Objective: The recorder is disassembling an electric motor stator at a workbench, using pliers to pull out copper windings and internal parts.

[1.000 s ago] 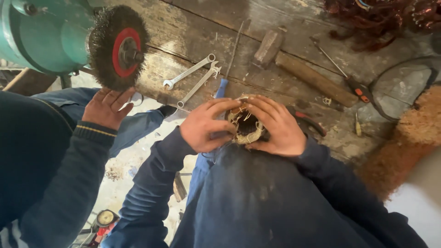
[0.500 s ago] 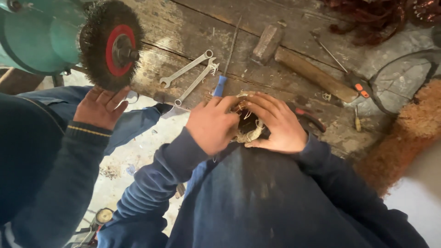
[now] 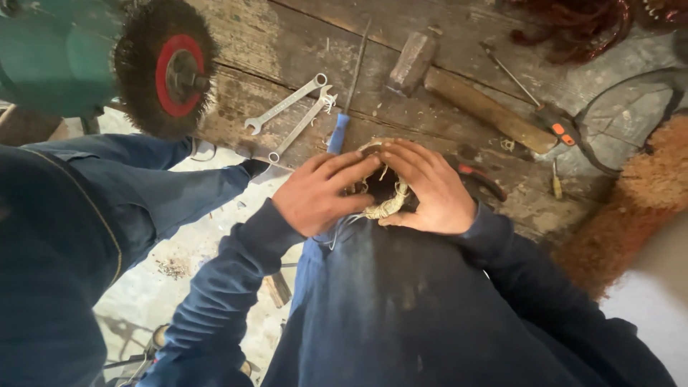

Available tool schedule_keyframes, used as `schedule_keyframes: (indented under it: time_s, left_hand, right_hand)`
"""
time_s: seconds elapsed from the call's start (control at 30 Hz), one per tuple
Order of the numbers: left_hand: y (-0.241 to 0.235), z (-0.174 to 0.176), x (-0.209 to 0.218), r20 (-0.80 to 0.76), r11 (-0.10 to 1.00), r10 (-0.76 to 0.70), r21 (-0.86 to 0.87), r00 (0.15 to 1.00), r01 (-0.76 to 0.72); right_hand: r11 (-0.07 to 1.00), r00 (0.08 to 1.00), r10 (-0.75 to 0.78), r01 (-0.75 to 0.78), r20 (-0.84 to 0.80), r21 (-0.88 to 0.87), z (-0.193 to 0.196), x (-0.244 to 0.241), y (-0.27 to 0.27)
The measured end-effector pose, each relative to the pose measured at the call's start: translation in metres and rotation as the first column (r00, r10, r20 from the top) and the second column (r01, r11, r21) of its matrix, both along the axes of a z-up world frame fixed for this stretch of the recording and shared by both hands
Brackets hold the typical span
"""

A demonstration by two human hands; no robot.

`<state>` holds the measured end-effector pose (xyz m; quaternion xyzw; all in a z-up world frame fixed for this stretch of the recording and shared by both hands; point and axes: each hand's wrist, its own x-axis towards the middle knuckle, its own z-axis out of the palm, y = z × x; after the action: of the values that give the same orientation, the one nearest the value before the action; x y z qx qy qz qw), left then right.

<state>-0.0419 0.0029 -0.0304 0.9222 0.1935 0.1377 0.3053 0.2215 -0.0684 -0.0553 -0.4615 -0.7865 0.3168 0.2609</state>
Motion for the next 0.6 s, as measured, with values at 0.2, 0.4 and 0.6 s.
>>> schedule_keyframes:
  time_s: [0.2, 0.4, 0.6]
  left_hand:
    - [0.002, -0.014, -0.003, -0.046, 0.983, -0.114, 0.143, 0.992, 0.12]
    - [-0.002, -0.035, -0.006, 0.111, 0.992, -0.1, -0.061, 0.989, 0.107]
    - [-0.017, -0.002, 0.022, 0.21, 0.873, 0.227, -0.477, 0.951, -0.103]
  right_hand:
    - [1.0, 1.0, -0.002, 0.001, -0.027, -0.008, -0.005, 0.001, 0.0]
    - [0.996, 0.994, -0.06, 0.053, -0.097, -0.077, -0.028, 0.009, -0.011]
    - [0.975, 0.992, -0.106, 0.092, -0.061, -0.2, -0.049, 0.019, -0.024]
